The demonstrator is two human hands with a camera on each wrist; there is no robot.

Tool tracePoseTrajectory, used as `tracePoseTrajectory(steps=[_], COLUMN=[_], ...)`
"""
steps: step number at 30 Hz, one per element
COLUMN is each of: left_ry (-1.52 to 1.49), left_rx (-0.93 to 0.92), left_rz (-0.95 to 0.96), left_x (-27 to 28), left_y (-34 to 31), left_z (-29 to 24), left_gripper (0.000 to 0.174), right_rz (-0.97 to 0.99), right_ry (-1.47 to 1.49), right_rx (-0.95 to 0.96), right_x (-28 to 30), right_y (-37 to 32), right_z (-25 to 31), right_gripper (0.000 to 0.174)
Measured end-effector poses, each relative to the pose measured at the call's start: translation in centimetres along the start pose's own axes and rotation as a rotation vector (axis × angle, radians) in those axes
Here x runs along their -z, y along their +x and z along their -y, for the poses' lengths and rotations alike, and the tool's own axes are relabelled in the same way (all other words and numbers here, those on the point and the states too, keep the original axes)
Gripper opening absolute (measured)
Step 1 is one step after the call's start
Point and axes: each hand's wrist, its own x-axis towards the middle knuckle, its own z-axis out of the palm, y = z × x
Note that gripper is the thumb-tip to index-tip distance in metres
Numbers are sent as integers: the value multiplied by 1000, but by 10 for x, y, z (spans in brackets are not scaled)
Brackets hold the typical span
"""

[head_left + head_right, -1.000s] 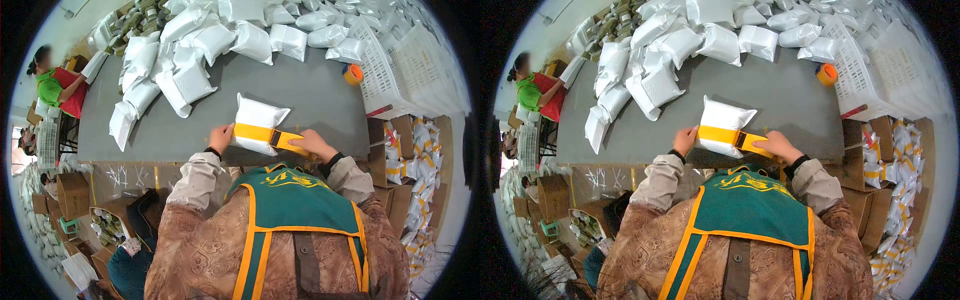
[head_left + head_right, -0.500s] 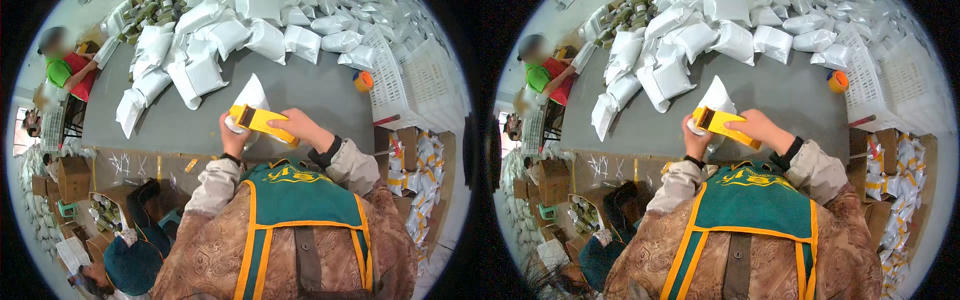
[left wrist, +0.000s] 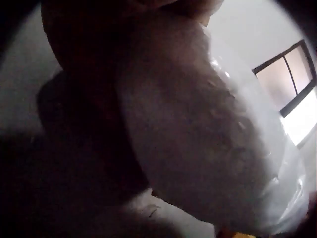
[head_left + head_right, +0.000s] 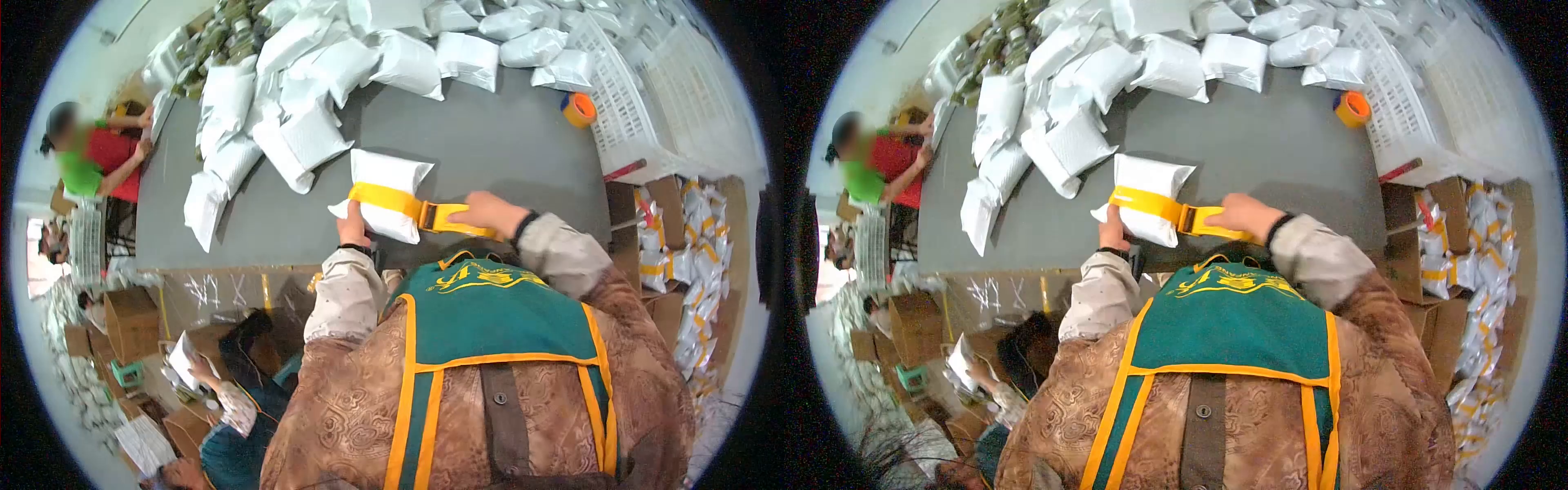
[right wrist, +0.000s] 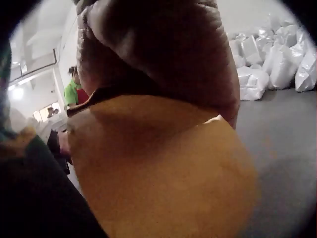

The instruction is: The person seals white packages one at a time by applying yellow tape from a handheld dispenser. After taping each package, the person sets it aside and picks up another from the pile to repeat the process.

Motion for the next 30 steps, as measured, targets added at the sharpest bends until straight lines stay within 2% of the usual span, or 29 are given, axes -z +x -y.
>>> tracePoseTrajectory(steps=[1,2,4,9,13,14,15,17,19,20,21,23,24,25,29,30], left_ry=[-37,-7,55,202,-114,-22,-101,-134,-686,-581,-561,-542,-505,-470,-485,-465], left_rx=[-42,13,106,208,35,53,13,14,83,-28,-26,-72,-85,-91,-18,21], left_rz=[11,6,25,96,221,230,306,337,987,944,900,823,724,620,674,666], left_x=[-1,-10,-6,5,11,23,33,32,33,23,20,-14,-23,-30,-25,-26], left_y=[4,-17,-15,-5,-4,0,2,-6,-30,-18,-17,-52,-57,-62,-89,-87], left_z=[5,-14,-18,-21,7,10,20,18,2,-10,-13,-68,-79,-84,-80,-74], left_gripper=[40,42,44,52,37,39,46,56,66,75,76,79,78,77,75,75], right_rz=[-47,-53,-56,-42,-2,6,23,32,88,-10,-5,-25,-156,-198,-421,-513], right_ry=[-38,-50,-82,-122,-13,11,33,54,73,71,90,94,96,9,82,30], right_rx=[24,34,64,109,71,50,28,-3,-61,-37,-32,4,24,-33,-131,-84], right_x=[-6,-5,4,7,2,3,0,-5,-9,-8,-9,8,-5,5,18,22], right_y=[8,9,5,16,30,30,28,34,42,34,22,6,10,-7,-37,-46], right_z=[13,29,57,62,56,56,54,50,49,54,57,59,47,55,18,10], right_gripper=[59,58,56,54,56,57,57,54,51,50,51,52,57,58,60,61])
